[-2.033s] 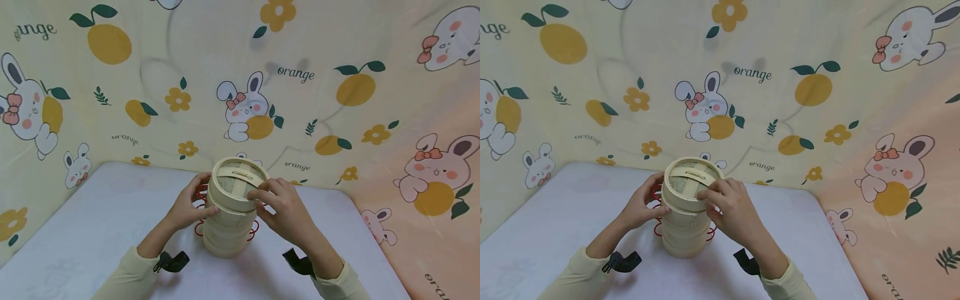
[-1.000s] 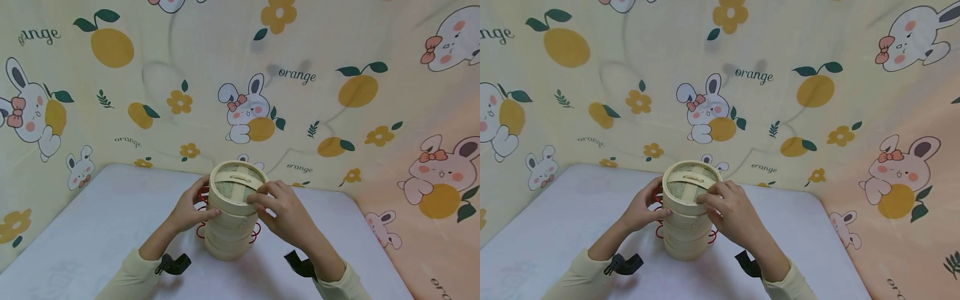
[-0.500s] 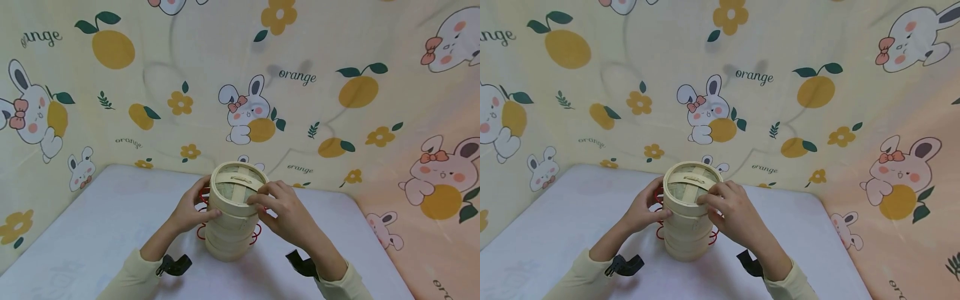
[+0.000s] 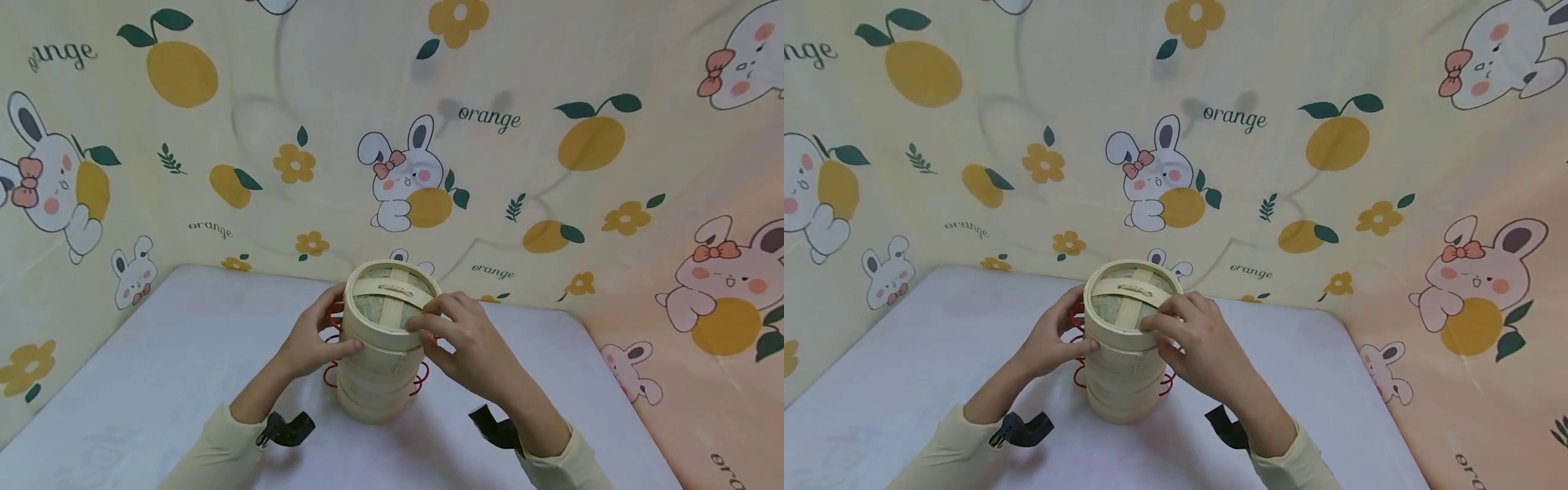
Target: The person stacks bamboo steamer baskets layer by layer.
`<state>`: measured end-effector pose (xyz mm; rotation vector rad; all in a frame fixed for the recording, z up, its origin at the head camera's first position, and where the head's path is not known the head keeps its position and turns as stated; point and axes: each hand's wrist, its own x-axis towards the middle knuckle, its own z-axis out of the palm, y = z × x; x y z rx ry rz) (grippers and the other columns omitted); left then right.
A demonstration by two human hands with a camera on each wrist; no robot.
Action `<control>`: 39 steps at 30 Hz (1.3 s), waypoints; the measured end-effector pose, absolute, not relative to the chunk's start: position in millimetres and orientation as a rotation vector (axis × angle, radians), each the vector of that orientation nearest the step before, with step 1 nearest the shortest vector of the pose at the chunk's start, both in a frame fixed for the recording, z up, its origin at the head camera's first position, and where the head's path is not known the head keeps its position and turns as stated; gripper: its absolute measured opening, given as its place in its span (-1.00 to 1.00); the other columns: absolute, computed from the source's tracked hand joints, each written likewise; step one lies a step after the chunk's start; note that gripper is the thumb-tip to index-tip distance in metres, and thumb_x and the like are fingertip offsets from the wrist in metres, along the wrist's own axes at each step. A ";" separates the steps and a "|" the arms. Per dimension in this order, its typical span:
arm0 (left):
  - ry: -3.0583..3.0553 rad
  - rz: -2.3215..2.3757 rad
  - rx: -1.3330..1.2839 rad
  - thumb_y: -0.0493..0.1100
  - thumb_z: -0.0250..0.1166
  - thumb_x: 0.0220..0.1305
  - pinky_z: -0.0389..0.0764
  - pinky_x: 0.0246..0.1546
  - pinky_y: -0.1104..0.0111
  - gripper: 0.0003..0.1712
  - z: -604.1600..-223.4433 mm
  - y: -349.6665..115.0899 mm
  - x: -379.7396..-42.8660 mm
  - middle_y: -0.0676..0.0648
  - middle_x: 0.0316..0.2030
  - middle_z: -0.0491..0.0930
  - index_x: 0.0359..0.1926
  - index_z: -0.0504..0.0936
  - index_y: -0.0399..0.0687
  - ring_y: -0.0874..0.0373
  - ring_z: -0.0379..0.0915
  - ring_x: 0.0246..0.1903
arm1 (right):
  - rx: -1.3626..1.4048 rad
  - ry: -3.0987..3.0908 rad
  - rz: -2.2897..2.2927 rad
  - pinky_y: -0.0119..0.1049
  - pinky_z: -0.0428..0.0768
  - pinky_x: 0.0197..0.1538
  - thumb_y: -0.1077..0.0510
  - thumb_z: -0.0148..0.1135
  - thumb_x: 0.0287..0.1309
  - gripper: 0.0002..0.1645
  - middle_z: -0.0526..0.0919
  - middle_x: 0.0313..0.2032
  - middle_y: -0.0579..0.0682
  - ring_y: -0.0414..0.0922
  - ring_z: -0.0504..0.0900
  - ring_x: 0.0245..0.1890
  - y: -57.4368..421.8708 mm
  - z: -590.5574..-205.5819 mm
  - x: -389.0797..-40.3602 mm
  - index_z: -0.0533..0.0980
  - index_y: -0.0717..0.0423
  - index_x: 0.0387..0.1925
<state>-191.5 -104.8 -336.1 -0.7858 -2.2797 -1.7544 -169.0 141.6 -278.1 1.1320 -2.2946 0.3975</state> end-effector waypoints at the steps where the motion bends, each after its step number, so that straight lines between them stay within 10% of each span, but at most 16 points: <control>1: -2.279 -1.755 -0.786 -0.23 0.35 -0.15 0.48 -0.12 0.19 -0.15 -335.8 -104.7 -191.4 -0.05 0.05 0.36 0.22 0.17 -0.03 0.05 0.34 -0.01 | 1.135 -2.291 0.388 -0.27 0.34 -0.15 0.23 0.25 -0.15 -0.66 0.43 -0.33 -0.22 -0.21 0.34 -0.19 141.8 -277.8 -169.3 0.53 -0.23 -0.29; 39: -2.296 -1.716 -0.789 -0.22 0.34 -0.13 0.46 -0.08 0.20 -0.19 -334.9 -105.0 -189.6 -0.04 0.06 0.36 0.20 0.19 -0.02 0.01 0.32 0.02 | 1.156 -2.217 0.341 -0.28 0.32 -0.20 0.22 0.25 -0.18 -0.60 0.45 -0.35 -0.20 -0.21 0.35 -0.21 135.9 -279.6 -166.7 0.53 -0.23 -0.22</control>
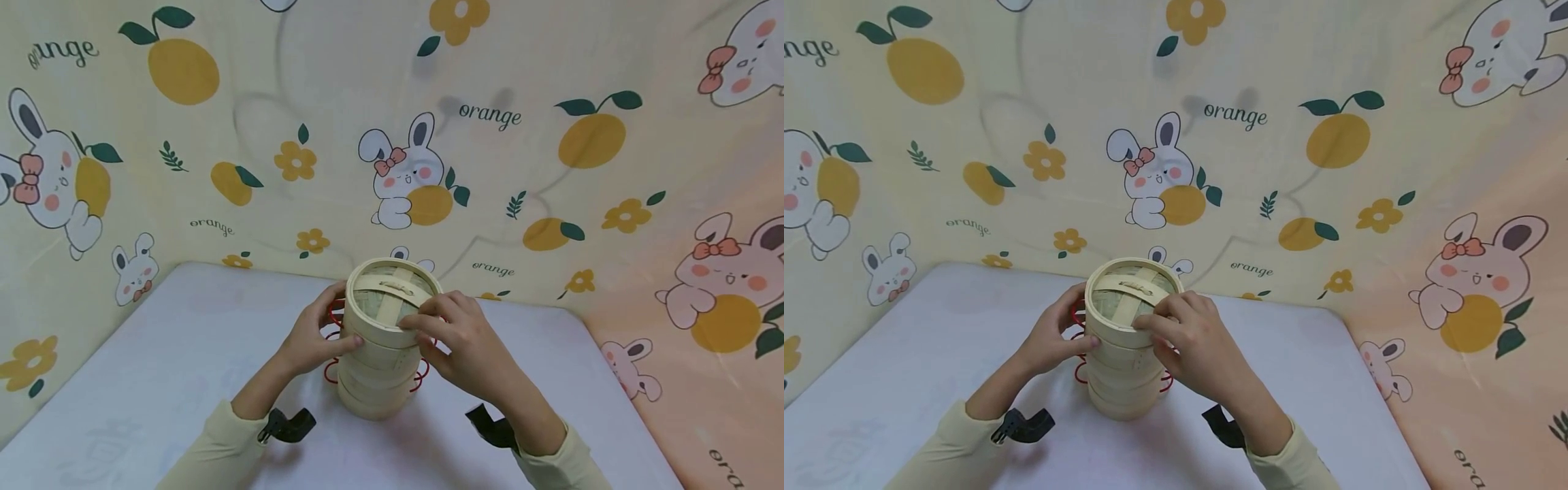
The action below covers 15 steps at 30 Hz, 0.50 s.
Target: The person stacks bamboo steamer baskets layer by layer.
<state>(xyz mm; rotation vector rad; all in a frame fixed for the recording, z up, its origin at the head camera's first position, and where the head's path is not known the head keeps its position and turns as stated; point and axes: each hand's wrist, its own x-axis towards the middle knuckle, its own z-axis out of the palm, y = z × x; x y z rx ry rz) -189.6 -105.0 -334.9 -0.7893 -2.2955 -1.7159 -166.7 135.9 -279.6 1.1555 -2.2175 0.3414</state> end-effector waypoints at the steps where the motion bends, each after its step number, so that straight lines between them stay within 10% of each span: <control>1: -2.293 -1.716 -0.789 -0.22 0.34 -0.13 0.46 -0.09 0.20 -0.19 -334.9 -105.3 -189.7 -0.04 0.06 0.36 0.20 0.19 -0.02 0.00 0.32 0.02 | 1.159 -2.213 0.341 -0.28 0.32 -0.20 0.22 0.24 -0.18 -0.60 0.45 -0.35 -0.19 -0.21 0.35 -0.21 135.6 -279.4 -166.8 0.53 -0.23 -0.22; 15: -2.287 -1.716 -0.784 -0.24 0.33 -0.12 0.45 -0.07 0.17 -0.18 -333.9 -106.0 -187.4 -0.06 0.07 0.35 0.21 0.18 -0.05 0.01 0.32 0.02 | 1.170 -2.204 0.379 -0.27 0.31 -0.19 0.19 0.22 -0.17 -0.62 0.46 -0.34 -0.20 -0.22 0.35 -0.21 133.3 -278.6 -166.5 0.54 -0.23 -0.22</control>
